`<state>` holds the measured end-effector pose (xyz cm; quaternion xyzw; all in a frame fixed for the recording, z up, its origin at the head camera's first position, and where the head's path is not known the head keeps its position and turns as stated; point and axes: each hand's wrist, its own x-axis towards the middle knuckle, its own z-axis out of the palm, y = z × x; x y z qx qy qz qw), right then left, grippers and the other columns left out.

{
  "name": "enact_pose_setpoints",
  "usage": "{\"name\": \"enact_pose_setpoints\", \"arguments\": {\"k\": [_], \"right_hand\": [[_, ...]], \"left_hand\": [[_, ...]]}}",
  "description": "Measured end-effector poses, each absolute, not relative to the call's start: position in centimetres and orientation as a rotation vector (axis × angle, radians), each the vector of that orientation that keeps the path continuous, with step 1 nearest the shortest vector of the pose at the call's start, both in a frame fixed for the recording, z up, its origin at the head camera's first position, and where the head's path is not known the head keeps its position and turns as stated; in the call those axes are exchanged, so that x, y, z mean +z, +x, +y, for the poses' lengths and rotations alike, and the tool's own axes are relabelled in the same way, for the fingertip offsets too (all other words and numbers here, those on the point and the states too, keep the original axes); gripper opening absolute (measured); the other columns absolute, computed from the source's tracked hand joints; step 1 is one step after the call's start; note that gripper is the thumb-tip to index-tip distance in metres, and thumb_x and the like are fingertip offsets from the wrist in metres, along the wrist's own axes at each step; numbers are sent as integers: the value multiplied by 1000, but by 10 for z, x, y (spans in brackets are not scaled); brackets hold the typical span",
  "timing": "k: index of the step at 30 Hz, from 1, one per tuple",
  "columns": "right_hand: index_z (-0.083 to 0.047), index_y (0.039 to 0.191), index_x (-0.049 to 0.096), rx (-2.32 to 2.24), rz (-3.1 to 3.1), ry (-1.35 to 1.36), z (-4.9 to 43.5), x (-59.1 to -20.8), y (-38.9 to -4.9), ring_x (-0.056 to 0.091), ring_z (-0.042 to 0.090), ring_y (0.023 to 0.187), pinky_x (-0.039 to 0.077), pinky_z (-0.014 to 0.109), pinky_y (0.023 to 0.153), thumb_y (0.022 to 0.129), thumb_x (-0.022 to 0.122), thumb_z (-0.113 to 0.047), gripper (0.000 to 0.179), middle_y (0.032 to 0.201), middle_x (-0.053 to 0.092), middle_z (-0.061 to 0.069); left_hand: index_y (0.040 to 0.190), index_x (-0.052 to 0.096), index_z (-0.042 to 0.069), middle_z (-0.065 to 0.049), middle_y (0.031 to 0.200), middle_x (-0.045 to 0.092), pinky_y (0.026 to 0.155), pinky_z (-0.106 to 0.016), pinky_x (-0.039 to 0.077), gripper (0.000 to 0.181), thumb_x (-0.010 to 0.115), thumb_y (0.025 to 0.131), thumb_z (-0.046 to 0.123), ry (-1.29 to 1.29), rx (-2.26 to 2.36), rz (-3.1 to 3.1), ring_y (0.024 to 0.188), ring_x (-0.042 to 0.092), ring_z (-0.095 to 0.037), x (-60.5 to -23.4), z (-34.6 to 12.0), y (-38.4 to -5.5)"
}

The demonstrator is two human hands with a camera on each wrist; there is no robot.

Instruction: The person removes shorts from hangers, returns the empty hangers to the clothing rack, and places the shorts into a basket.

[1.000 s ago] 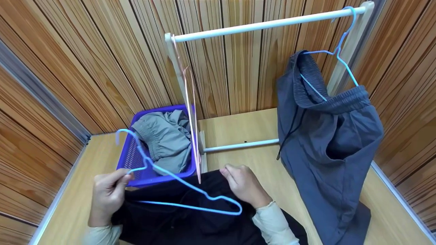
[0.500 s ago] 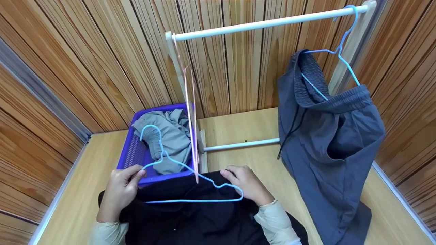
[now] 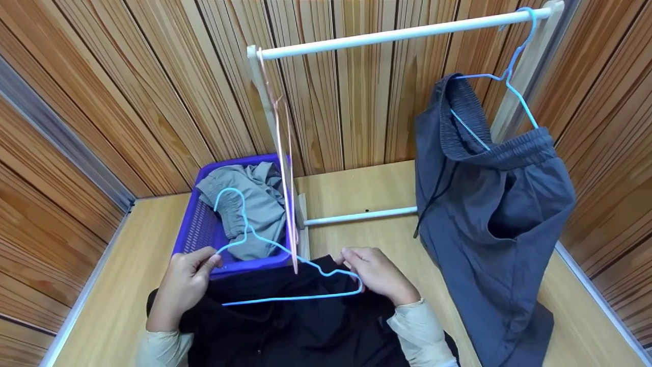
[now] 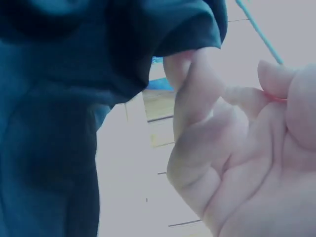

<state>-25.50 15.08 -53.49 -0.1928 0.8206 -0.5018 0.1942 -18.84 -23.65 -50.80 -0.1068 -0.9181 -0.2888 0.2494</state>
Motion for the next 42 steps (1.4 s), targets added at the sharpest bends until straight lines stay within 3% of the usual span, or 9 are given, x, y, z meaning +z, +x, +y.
{"name": "enact_pose_setpoints", "arguments": {"k": [5, 12, 17, 24, 30, 33, 36, 39, 42], "right_hand": [[-8, 110, 73, -1297, 2540, -577, 144, -526, -250, 55, 6, 54, 48, 24, 55, 115, 43, -33, 39, 72, 66, 6], [-19, 96, 69, -1305, 2764, -753, 124, -526, -241, 58, 1, 67, 49, 20, 65, 110, 57, -27, 21, 74, 65, -3], [-19, 97, 74, -1430, 2765, -1046, 110, -529, -233, 58, -4, 67, 50, 18, 62, 105, 66, -15, 12, 72, 68, -3], [-18, 90, 76, -1449, 2872, -1312, 101, -528, -229, 54, -7, 72, 47, 13, 68, 97, 73, -6, 14, 76, 71, -7], [-18, 84, 69, -1422, 2874, -1337, 102, -528, -228, 43, -9, 65, 41, 10, 61, 94, 72, 1, 21, 64, 54, -8], [-15, 84, 70, -1427, 2861, -1329, 103, -529, -228, 44, -9, 65, 42, 10, 61, 94, 70, 2, 20, 63, 58, -5], [-10, 87, 72, -1424, 2844, -1324, 104, -528, -228, 55, -7, 68, 49, 11, 64, 95, 69, 4, 16, 71, 72, -1], [-8, 87, 73, -1418, 2825, -1324, 106, -527, -229, 60, -5, 72, 52, 12, 67, 96, 68, 4, 16, 75, 76, 2], [-11, 84, 70, -1427, 2800, -1337, 108, -526, -229, 55, -6, 70, 49, 12, 66, 96, 68, 3, 19, 72, 71, 2]], "left_hand": [[71, 64, 17, 12, 55, 35, 54, -21, 34, 25, 74, 92, 7, -284, -795, -2495, 56, 39, -4, -508, -237, -188], [75, 68, 18, 4, 61, 64, 59, -28, 48, 23, 72, 95, 7, -278, -815, -2506, 60, 59, -9, -508, -238, -188], [76, 69, 16, 2, 66, 71, 61, -29, 52, 21, 71, 96, 7, -300, -838, -2504, 63, 64, -10, -509, -238, -186], [75, 67, 14, 4, 59, 61, 56, -22, 45, 24, 72, 95, 2, -375, -878, -2458, 59, 51, -2, -506, -240, -186], [74, 65, 12, 5, 55, 54, 54, -18, 39, 25, 72, 94, 1, -415, -870, -2440, 57, 43, 2, -506, -240, -185], [74, 66, 11, 3, 55, 58, 53, -19, 41, 24, 72, 95, 2, -430, -845, -2423, 56, 46, 1, -506, -240, -185], [75, 69, 12, 2, 60, 67, 56, -20, 47, 22, 72, 95, 2, -447, -853, -2412, 57, 52, 1, -507, -241, -185], [77, 70, 12, 8, 57, 56, 53, -15, 42, 21, 73, 96, 4, -480, -892, -2412, 56, 46, 5, -506, -242, -186], [79, 71, 11, 15, 59, 43, 52, -12, 35, 18, 74, 96, 8, -510, -931, -2410, 56, 37, 8, -506, -244, -185]]}}
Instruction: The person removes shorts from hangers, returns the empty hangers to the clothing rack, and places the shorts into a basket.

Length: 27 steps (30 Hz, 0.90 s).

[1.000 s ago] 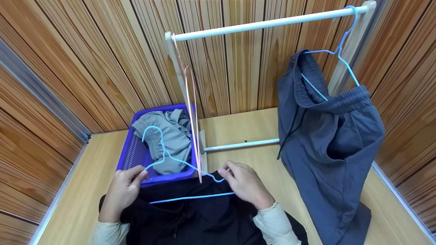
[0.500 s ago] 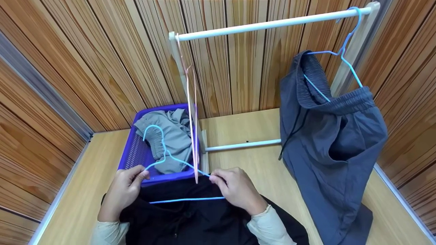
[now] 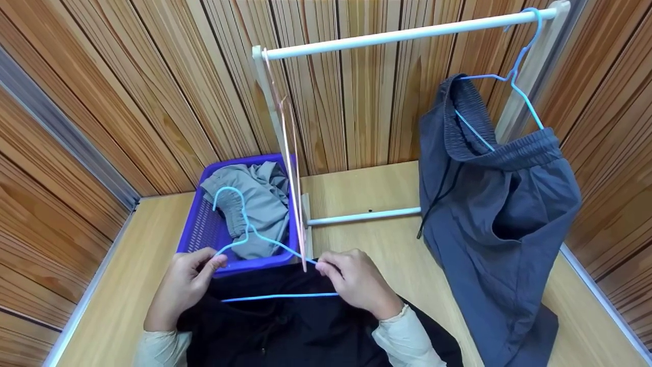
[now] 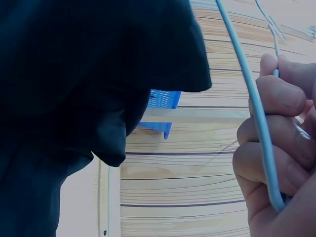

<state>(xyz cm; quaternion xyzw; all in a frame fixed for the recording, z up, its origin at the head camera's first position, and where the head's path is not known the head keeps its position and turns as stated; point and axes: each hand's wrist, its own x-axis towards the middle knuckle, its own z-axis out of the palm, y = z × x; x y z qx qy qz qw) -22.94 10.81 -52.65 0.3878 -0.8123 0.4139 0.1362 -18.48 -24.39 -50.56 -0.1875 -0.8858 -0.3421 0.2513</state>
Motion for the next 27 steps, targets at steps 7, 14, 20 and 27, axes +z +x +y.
{"name": "enact_pose_setpoints", "arguments": {"k": [7, 14, 20, 27], "right_hand": [[-15, 83, 69, 1218, -2334, 1152, 113, -523, -231, 46, -8, 64, 42, 11, 61, 98, 69, -2, 21, 67, 64, 1], [-18, 79, 67, 1159, -2374, 1089, 124, -519, -234, 40, -10, 60, 38, 11, 56, 96, 71, -2, 24, 63, 59, -3], [-17, 78, 67, 1195, -2374, 1068, 133, -518, -238, 38, -11, 59, 36, 11, 54, 97, 70, 0, 25, 62, 53, -10], [-21, 77, 66, 1245, -2376, 1068, 143, -519, -242, 35, -11, 57, 33, 12, 51, 97, 69, 0, 29, 59, 47, -10]], "left_hand": [[78, 69, 12, 12, 60, 42, 54, -12, 33, 19, 76, 95, 9, -569, -885, -2406, 59, 35, 6, -504, -245, -184], [82, 76, 13, 9, 70, 70, 62, -15, 49, 10, 81, 91, 11, -589, -912, -2429, 65, 57, 5, -499, -254, -177], [85, 80, 15, 6, 81, 78, 73, -20, 57, 5, 83, 89, 16, -564, -1003, -2507, 76, 69, 0, -497, -269, -170], [88, 81, 15, 2, 85, 80, 78, -24, 60, 8, 77, 94, 16, -474, -1153, -2625, 82, 67, 3, -495, -289, -159]]}}
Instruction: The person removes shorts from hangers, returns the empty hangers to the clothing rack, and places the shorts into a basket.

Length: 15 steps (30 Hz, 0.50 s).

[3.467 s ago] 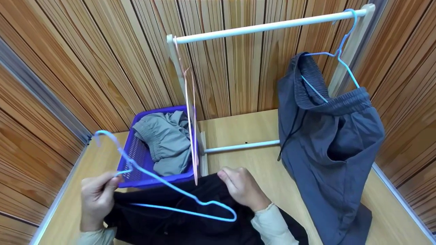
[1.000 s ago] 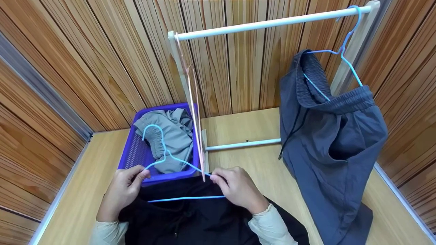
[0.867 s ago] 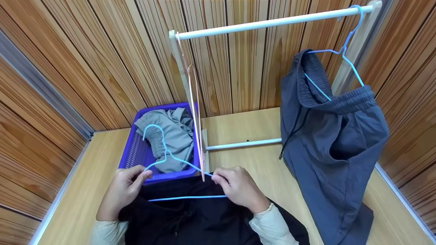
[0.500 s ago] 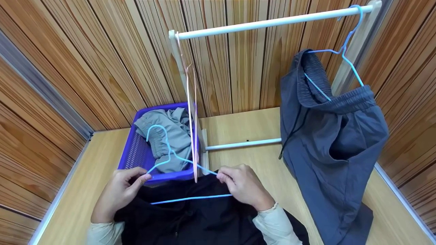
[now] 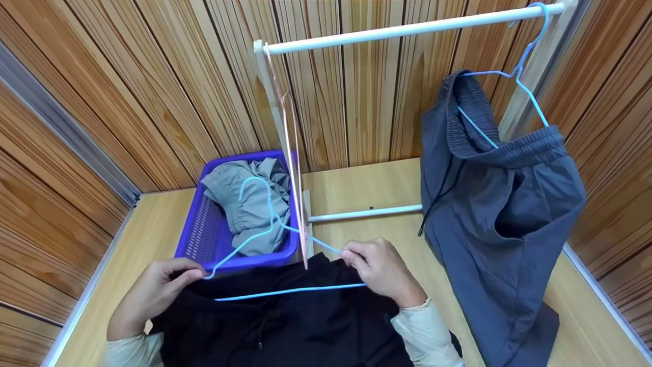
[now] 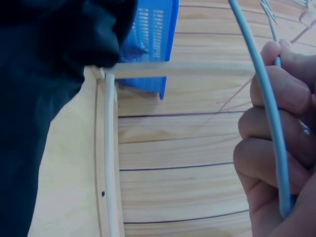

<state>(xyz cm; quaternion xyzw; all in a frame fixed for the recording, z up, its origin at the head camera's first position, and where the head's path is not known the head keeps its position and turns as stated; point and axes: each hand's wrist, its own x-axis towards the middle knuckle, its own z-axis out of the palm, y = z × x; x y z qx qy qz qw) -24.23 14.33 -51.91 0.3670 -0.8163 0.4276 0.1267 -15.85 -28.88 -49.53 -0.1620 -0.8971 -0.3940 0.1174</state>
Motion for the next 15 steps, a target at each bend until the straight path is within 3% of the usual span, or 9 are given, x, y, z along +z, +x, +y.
{"name": "enact_pose_setpoints", "arguments": {"k": [8, 15], "right_hand": [[-22, 79, 67, 1290, -2418, 1078, 151, -519, -245, 36, -10, 56, 34, 12, 51, 99, 68, -1, 29, 60, 49, -10], [-17, 84, 70, 1296, -2211, 1291, 146, -516, -243, 43, -8, 62, 41, 10, 58, 92, 70, 11, 29, 65, 59, -4]], "left_hand": [[93, 80, 13, 0, 92, 80, 84, -25, 57, 15, 68, 102, 17, -306, -1178, -2829, 88, 66, 1, -491, -307, -151], [94, 79, 9, -3, 90, 77, 77, -22, 51, 12, 69, 100, 8, 13, -1179, -2936, 82, 61, -2, -495, -319, -146]]}}
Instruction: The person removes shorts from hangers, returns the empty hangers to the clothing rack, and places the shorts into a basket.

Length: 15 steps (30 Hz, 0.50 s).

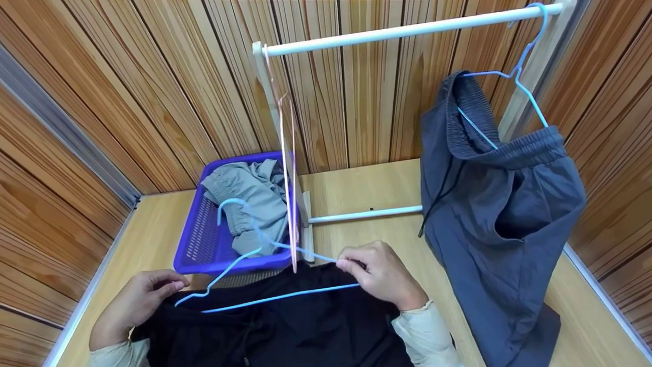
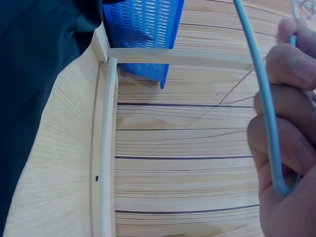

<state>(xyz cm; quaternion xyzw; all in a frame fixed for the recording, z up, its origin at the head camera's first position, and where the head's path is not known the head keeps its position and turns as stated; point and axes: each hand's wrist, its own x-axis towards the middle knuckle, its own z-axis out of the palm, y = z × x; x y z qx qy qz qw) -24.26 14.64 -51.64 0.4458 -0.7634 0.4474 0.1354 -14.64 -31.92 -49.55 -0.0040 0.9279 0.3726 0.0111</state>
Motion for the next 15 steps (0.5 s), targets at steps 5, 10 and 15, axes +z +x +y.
{"name": "enact_pose_setpoints", "arguments": {"k": [5, 10, 15], "right_hand": [[-16, 88, 73, 1306, -2059, 1367, 144, -508, -237, 46, -4, 60, 39, 7, 56, 84, 71, 18, 35, 66, 59, -5], [-13, 88, 73, 1282, -1932, 1409, 142, -496, -230, 46, -3, 59, 38, 12, 51, 78, 73, 20, 35, 67, 58, -6], [-10, 86, 72, 1235, -1847, 1498, 135, -485, -223, 51, 1, 60, 43, 13, 54, 80, 75, 16, 27, 70, 63, -3]], "left_hand": [[96, 80, 10, -5, 92, 79, 79, -22, 51, 11, 69, 99, 8, -187, 1142, 2884, 84, 64, -4, -502, -334, -142], [98, 80, 11, -3, 84, 75, 76, -29, 47, 11, 70, 100, 12, -378, 1065, 2869, 81, 62, -12, -505, -346, -139], [103, 79, 11, -3, 82, 73, 75, -32, 48, 13, 68, 103, 17, -390, 1045, 2869, 79, 62, -14, -503, -346, -143]]}}
